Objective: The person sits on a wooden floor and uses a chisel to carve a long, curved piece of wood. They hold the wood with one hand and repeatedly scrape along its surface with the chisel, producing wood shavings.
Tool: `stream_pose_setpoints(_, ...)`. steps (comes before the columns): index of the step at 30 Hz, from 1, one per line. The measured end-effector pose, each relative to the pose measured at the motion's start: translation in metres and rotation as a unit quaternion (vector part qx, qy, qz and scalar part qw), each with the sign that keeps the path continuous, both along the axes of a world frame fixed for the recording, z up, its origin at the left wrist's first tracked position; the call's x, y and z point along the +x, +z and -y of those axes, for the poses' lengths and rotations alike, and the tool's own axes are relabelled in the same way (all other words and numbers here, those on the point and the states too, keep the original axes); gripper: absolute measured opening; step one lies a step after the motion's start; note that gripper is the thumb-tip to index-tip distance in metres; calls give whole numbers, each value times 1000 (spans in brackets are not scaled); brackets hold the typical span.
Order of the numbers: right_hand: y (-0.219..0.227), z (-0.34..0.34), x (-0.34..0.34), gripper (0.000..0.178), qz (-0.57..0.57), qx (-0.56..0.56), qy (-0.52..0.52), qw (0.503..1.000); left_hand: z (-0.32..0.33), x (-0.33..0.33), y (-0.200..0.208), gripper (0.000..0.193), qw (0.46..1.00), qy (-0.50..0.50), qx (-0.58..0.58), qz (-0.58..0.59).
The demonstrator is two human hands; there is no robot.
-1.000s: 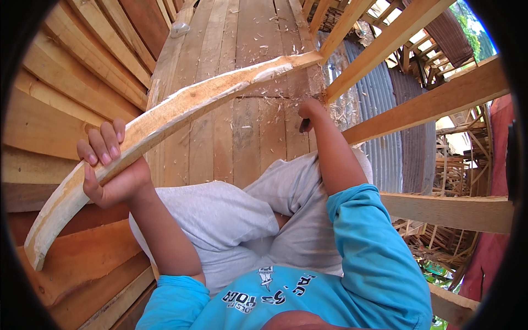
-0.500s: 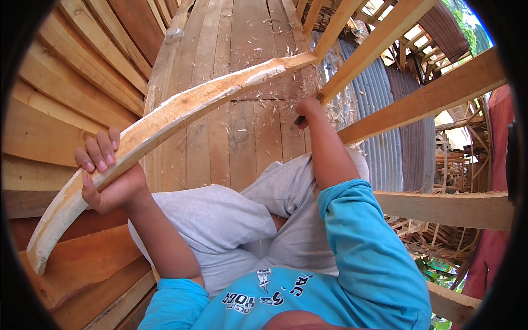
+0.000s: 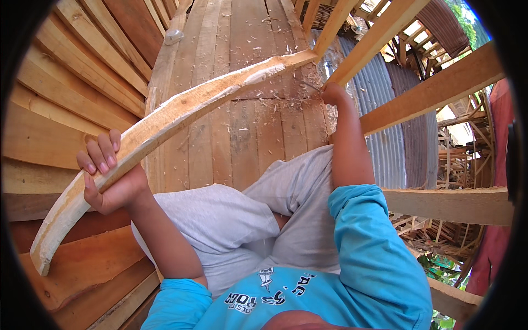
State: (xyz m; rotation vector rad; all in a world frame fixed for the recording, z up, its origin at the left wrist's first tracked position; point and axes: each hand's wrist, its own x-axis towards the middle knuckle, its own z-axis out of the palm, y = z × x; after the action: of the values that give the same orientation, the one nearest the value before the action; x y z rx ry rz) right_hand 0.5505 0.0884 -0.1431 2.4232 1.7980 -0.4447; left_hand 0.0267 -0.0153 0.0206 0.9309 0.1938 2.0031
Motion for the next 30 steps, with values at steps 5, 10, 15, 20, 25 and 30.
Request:
stream_pose_setpoints(5, -14, 1, 8, 21, -32, -89, 71, 993, 3, -6, 0, 25, 1000, 13, 0, -6)
stream_pose_setpoints(10, -41, 8, 31, 39, 154, -112, 31, 981, 0, -2, 0, 22, 1000, 0, 7, -4)
stream_pose_setpoints(15, -14, 11, 18, 35, 3, 63, -144, 988, 2, -5, 1, 22, 1000, 1, 12, -10)
stream_pose_setpoints(20, -7, 20, 5, 32, -197, -99, 55, 974, 1, -4, 1, 22, 1000, -6, 14, -4)
stream_pose_setpoints(25, -40, 1, -22, 32, -69, -39, 108, 991, 1, -1, 3, 24, 1000, 4, 14, -6)
stream_pose_setpoints(30, -43, -14, -50, 34, -97, 191, -42, 976, 2, -4, 3, 24, 1000, 13, 13, -13)
